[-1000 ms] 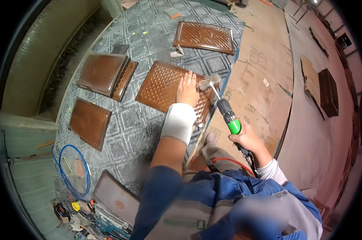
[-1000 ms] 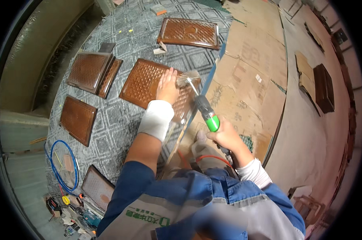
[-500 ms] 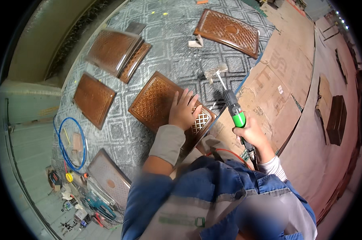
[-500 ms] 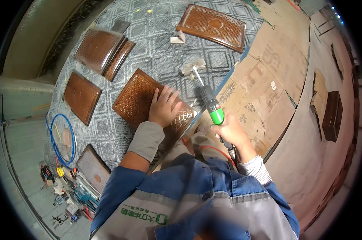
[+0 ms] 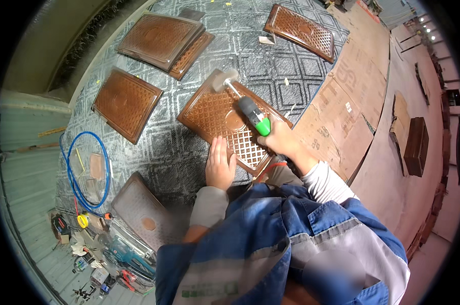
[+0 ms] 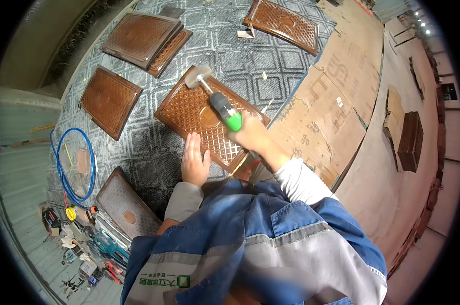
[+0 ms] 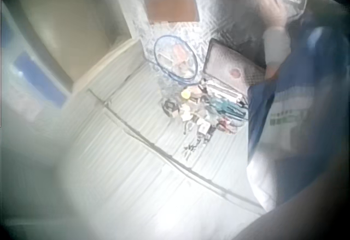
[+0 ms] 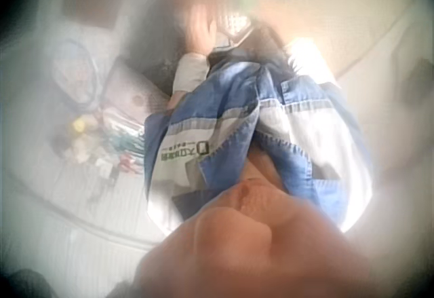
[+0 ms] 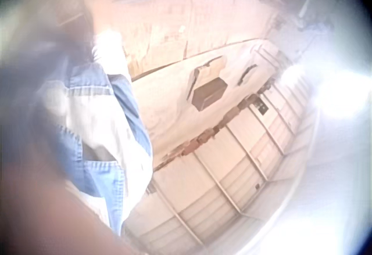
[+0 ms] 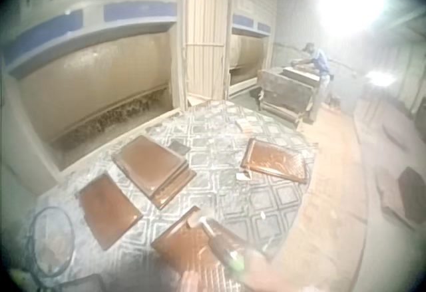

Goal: The person sands the surface of ornate wooden panels using a handheld power sander, moving the tool across the patterned faces of each panel.

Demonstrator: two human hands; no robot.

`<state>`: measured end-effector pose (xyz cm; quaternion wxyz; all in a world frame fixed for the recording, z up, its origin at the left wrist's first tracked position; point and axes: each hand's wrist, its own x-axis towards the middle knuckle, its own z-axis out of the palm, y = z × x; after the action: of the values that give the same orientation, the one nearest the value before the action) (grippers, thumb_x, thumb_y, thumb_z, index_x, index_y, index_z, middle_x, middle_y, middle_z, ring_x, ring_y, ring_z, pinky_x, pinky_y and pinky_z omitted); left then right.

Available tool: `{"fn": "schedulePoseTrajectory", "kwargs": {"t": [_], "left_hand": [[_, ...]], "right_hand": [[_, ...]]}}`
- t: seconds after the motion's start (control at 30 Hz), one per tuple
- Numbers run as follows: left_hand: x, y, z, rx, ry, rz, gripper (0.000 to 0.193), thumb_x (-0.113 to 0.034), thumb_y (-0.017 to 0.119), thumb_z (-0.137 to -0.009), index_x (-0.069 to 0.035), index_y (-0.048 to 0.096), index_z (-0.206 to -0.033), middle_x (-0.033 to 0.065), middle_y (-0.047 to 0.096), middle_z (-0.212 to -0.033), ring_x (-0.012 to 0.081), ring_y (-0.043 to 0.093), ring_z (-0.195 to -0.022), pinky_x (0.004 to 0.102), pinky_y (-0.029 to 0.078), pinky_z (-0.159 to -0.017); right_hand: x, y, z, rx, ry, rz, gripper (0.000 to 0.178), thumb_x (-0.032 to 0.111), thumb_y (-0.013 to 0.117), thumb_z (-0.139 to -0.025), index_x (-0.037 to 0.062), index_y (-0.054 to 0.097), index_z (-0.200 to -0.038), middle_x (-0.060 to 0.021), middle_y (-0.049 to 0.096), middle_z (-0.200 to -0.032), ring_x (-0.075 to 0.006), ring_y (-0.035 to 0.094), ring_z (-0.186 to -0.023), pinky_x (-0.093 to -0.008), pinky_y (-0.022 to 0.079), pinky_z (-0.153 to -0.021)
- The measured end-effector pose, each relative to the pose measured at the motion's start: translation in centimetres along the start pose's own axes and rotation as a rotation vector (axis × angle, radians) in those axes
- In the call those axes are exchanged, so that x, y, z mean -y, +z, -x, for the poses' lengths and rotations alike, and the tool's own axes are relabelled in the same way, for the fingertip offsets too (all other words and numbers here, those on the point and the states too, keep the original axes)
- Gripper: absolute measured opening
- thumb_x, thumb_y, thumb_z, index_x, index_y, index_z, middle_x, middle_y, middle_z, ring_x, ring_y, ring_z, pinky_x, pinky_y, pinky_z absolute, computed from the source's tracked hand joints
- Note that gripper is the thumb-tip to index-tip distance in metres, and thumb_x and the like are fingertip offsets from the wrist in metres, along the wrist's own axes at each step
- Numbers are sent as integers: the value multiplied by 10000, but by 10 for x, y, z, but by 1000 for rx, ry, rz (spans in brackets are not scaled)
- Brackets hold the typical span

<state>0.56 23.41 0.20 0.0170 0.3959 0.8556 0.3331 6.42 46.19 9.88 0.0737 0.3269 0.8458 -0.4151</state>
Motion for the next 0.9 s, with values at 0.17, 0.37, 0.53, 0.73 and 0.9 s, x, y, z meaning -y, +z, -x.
{"fn": "schedulePoseTrajectory", "kwargs": {"t": [0.17, 0.37, 0.53, 0.73, 0.9], "left_hand": [[3, 3, 4, -107, -50, 31, 506, -150, 619, -964, 79, 470, -1390, 247, 488, -1425, 439, 418, -1381, 503, 360, -1155], [8, 4, 7, -127, -84, 59, 447, -146, 609, -974, 115, 518, -1326, 264, 481, -1429, 426, 441, -1389, 475, 420, -1114], [7, 4, 9, -154, -92, 97, 478, -173, 653, -950, 156, 530, -1275, 283, 480, -1419, 445, 462, -1366, 477, 433, -1105], [14, 12, 8, -132, -48, 115, 473, -108, 606, -962, 186, 483, -1312, 335, 453, -1413, 496, 434, -1372, 509, 416, -1114], [14, 10, 8, -144, -50, 93, 454, -102, 612, -962, 187, 504, -1295, 313, 476, -1401, 480, 458, -1358, 492, 425, -1110]], "right_hand": [[23, 23, -19, 3, -26, 117, 504, 165, 732, -741, -95, 540, -1126, -329, 685, -957, -449, 691, -962, -471, 544, -868], [48, 50, -13, 234, -143, 260, 415, 82, 673, -767, -88, 516, -1112, -330, 686, -941, -475, 690, -925, -504, 551, -836], [57, 39, -16, 158, -89, 221, 462, 94, 695, -769, -103, 525, -1150, -324, 689, -950, -462, 693, -952, -483, 557, -851], [57, 42, -19, 276, -40, 310, 458, 102, 705, -783, -79, 516, -1159, -296, 695, -991, -452, 696, -961, -478, 557, -853], [65, 48, -14, 315, -76, 340, 448, 93, 690, -780, -64, 512, -1160, -294, 697, -987, -449, 699, -951, -485, 562, -841]]}}
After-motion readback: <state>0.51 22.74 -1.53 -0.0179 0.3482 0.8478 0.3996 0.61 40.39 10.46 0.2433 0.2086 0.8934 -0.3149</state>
